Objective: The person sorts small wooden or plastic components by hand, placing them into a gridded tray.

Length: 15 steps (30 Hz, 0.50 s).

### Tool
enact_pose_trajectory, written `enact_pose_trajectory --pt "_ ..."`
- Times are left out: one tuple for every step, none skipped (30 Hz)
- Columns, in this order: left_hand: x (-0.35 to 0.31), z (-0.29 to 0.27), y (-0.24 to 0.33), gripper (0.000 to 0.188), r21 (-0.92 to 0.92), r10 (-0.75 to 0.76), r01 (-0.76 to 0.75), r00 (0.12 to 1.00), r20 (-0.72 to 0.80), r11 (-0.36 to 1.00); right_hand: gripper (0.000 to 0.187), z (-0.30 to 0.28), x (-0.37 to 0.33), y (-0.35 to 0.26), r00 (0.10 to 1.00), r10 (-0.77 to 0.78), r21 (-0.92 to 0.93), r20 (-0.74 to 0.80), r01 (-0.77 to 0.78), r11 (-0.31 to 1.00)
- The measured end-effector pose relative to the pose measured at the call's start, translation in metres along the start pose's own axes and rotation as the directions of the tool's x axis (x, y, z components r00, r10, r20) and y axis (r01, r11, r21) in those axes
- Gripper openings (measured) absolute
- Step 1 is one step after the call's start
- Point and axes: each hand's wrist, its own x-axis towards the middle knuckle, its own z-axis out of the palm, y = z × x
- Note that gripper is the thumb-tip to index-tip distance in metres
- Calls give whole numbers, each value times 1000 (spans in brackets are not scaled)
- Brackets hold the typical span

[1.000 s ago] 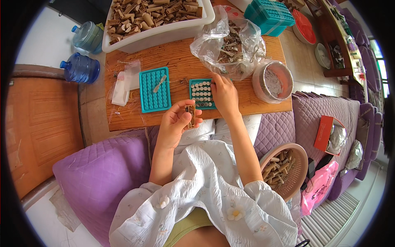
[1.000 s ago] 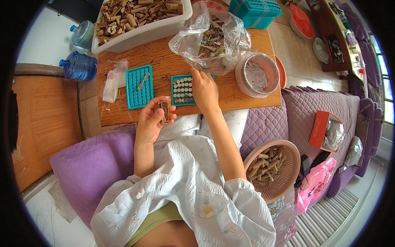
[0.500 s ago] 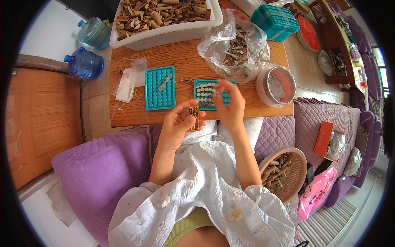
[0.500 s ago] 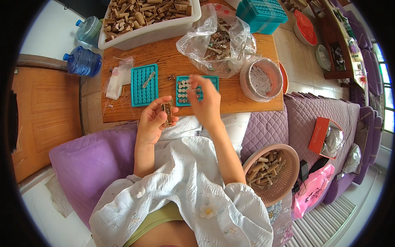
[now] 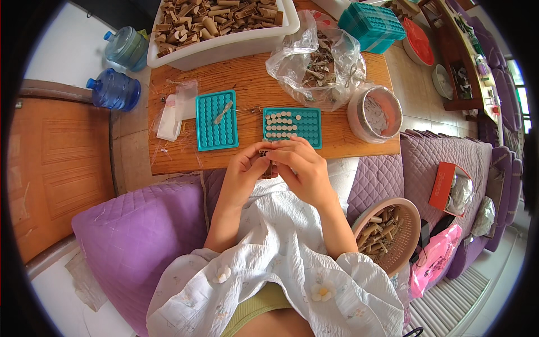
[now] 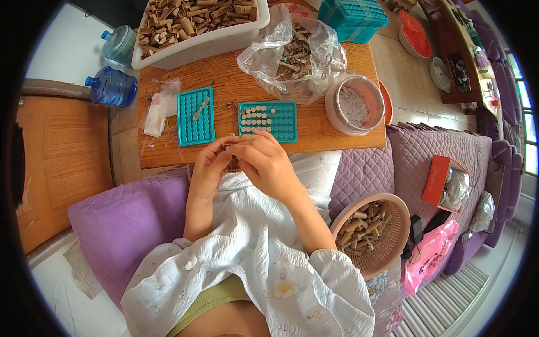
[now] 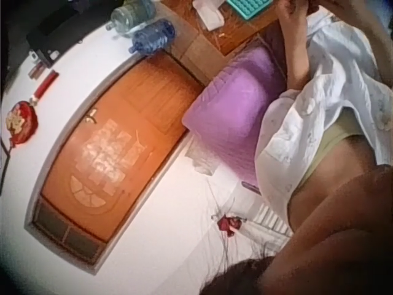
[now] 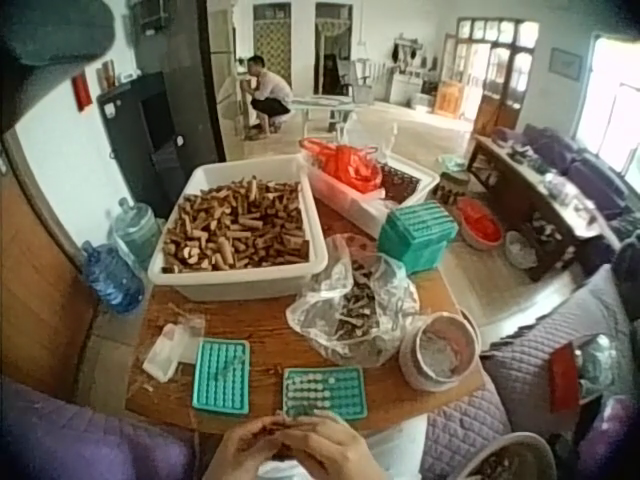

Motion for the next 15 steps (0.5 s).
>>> enact_pose_trajectory --pt "1 -1 -1 27 -40 -36 36 999 1 999 22 -3 -2 3 1000 3 -4 -2 -3 1000" --pt "1 -1 0 27 -41 -38 38 999 4 998 22 -4 -6 8 969 247 262 -25 -232 937" --pt "1 -2 1 26 -35 -37 37 999 7 999 22 -4 -10 14 881 473 508 18 -416 754" --pt "2 -2 0 25 -25 -37 38 999 10 999 22 -3 -12 27 880 475 508 15 -416 754" --pt "2 -4 1 25 -24 -36 36 999 10 999 21 0 -9 45 852 510 353 -117 -444 824" --pt "3 -5 0 24 -2 -25 25 1000 2 1000 21 3 -6 60 820 514 188 -252 -480 857" --pt "4 -8 -1 24 19 -15 15 1000 -7 1000 21 8 -5 72 820 514 187 -252 -480 857" --pt "4 -8 0 24 19 -15 15 1000 -4 1000 18 10 -5 81 849 452 -35 -273 -478 878" --pt "4 -9 0 25 5 -7 7 1000 7 1000 16 12 -5 87 879 387 -256 -278 -456 852" --pt "4 -9 0 26 -10 1 -1 1000 14 1000 16 13 -4 91 880 387 -257 -277 -456 852" --pt "4 -9 0 26 -11 1 -1 1000 15 1000 15 15 -4 94 900 363 -347 -240 -429 834" --pt "4 -8 0 26 -20 -2 3 1000 17 1000 14 15 -4 96 918 343 -433 -199 -396 810" --pt "4 -9 0 27 -29 -4 4 1000 15 1000 14 15 -3 96 919 341 -433 -197 -394 811" --pt "4 -8 0 27 -30 -3 3 1000 13 1000 14 15 -3 97 915 355 -422 -192 -404 812" --pt "4 -7 1 28 -29 -8 8 1000 5 1000 14 14 -3 97 910 370 -412 -188 -415 811"
